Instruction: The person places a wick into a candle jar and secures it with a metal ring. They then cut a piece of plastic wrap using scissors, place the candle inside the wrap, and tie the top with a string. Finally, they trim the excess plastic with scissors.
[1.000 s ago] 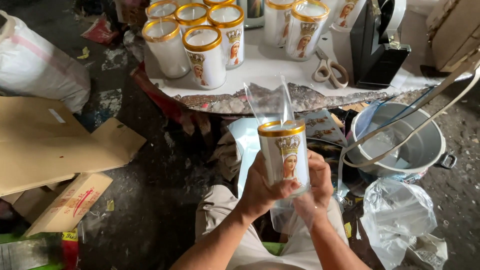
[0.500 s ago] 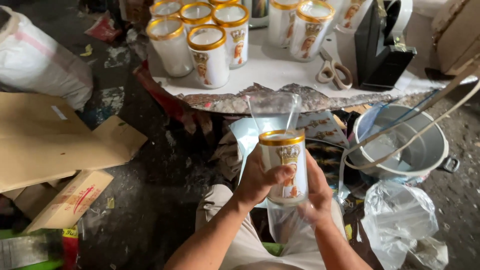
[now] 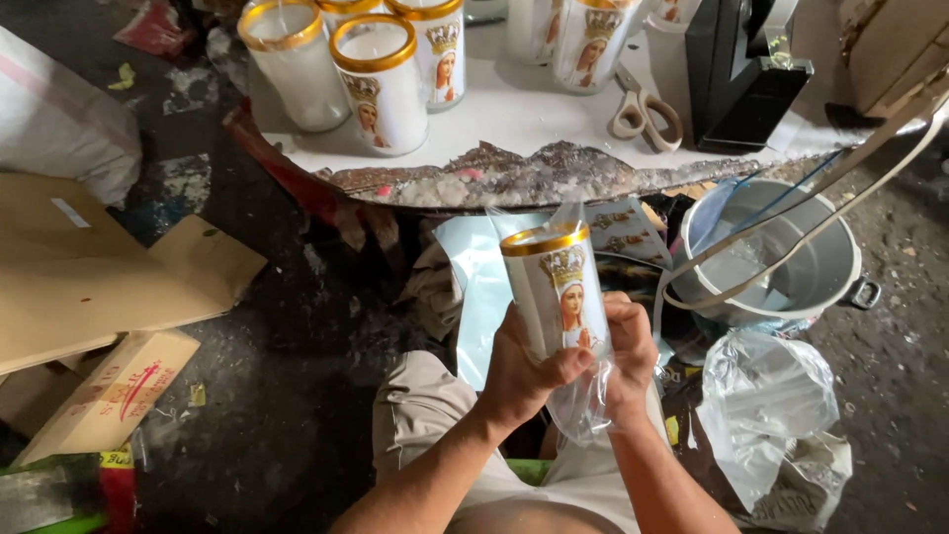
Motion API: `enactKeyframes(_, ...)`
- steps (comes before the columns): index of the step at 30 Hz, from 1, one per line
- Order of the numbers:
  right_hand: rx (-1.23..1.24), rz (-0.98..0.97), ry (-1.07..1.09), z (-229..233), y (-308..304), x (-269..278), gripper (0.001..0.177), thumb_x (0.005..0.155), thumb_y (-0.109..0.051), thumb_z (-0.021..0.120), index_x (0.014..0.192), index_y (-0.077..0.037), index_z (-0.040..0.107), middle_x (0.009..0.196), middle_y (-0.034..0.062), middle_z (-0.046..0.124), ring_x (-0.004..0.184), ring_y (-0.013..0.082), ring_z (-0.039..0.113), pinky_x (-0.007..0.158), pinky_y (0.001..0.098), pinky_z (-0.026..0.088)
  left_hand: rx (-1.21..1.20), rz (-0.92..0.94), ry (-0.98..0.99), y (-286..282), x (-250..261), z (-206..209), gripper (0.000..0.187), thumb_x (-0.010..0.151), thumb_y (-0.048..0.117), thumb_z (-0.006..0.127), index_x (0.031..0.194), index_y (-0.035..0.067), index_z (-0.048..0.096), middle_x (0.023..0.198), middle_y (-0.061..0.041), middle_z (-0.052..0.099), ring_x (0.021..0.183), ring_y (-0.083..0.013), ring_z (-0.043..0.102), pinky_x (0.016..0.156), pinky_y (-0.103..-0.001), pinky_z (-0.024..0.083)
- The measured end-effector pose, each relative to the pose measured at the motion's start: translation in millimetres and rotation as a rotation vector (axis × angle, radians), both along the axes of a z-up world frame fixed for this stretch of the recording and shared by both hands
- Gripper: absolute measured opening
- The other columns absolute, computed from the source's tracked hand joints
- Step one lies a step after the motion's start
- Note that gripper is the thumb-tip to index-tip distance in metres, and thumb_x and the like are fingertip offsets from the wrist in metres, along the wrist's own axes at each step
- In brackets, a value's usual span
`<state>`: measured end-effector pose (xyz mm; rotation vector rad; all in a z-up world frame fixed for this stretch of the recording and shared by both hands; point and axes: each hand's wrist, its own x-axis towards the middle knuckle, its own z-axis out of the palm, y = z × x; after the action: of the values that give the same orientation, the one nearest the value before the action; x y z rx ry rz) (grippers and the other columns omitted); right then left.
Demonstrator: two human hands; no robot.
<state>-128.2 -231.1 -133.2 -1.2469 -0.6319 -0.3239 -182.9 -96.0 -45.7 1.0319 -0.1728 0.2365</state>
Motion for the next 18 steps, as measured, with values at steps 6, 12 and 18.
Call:
enactKeyframes(6, -0.322, -0.129, -0.262, 72.9, 2.0, -32.9, 0.036, 0.087, -0.02, 0.076, 0.107, 0.007, 0.063, 0.107, 0.0226, 0.063, 0.097, 0.0322, 0.068, 0.081, 0.0384, 0.056, -0.182, -0.016, 0.053, 9.2, -20.2, -14.1, 0.055, 0.078, 0.027, 0.087, 0.119, 0.005, 0.057, 0.097, -0.005, 0.065, 0.09, -0.015, 0.061, 0.079, -0.034, 0.054)
enactKeyframes(12, -0.207, 0.134, -0.555, 138.8, -14.5, -42.3, 0.019, 0.089, -0.014, 0.065, 0.074, -0.007, 0.055, 0.066, 0.0014, 0.06, 0.057, 0.0154, 0.061, 0.057, 0.0318, 0.057, -0.931, -0.019, 0.748, 31.1, -24.2, -33.0, 0.055, 0.097, 0.038, 0.054, 0.135, -0.002, 0.054, 0.126, -0.027, 0.059, 0.119, -0.0427, 0.058, 0.11, -0.055, 0.048)
enactKeyframes(18, -0.667, 0.148, -0.435, 97.5, 7.4, -12.4, 0.015, 0.095, -0.008, 0.067, 0.103, 0.005, 0.07, 0.093, 0.0216, 0.067, 0.072, 0.0413, 0.065, 0.066, 0.049, 0.054, -0.783, 0.099, 0.781, 46.8, -27.4, -73.6, 0.066, 0.083, 0.047, 0.079, 0.129, 0.007, 0.054, 0.116, -0.02, 0.067, 0.107, -0.0448, 0.067, 0.098, -0.065, 0.053)
